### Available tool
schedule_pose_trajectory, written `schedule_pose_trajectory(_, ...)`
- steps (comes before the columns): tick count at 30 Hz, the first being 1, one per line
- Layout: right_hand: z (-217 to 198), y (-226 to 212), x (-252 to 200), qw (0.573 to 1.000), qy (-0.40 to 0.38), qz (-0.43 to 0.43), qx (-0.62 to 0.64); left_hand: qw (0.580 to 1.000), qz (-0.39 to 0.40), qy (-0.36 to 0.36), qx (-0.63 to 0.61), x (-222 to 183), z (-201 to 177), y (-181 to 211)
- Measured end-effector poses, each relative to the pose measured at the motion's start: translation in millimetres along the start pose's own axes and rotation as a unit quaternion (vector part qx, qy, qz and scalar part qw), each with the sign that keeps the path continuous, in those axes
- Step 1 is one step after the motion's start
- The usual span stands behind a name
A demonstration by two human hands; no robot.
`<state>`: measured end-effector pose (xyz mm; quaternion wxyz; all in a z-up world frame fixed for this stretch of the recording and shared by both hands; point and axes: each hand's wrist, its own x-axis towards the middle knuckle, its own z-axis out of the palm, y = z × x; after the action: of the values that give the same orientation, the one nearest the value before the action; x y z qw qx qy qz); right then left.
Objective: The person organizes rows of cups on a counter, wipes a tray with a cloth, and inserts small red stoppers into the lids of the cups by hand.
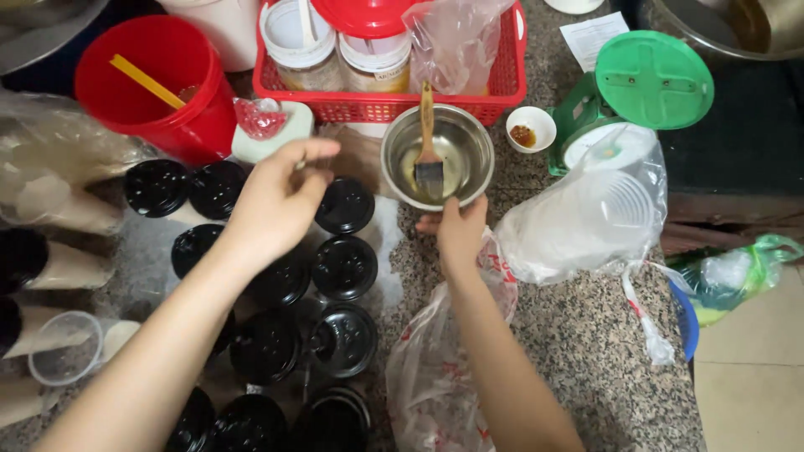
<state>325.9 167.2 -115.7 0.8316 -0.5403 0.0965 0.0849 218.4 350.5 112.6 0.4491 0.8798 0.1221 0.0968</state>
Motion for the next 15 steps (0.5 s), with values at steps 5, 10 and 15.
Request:
schedule_pose_trajectory(5,8,51,43,0.998,0.019,-0.008,0.058,0.995,-0.089,-0.025,-0.036,-67,-31,7)
schedule_pose_trajectory(10,11,74,48,0.997,0.027,-0.018,0.064,0.986,-0.153,-0.029,-0.059,-117,-59,5)
schedule_pose_trajectory(15,4,54,32,0.994,0.045,-0.023,-0.099,0.980,-0.180,0.002,-0.082,-138,-73,-1)
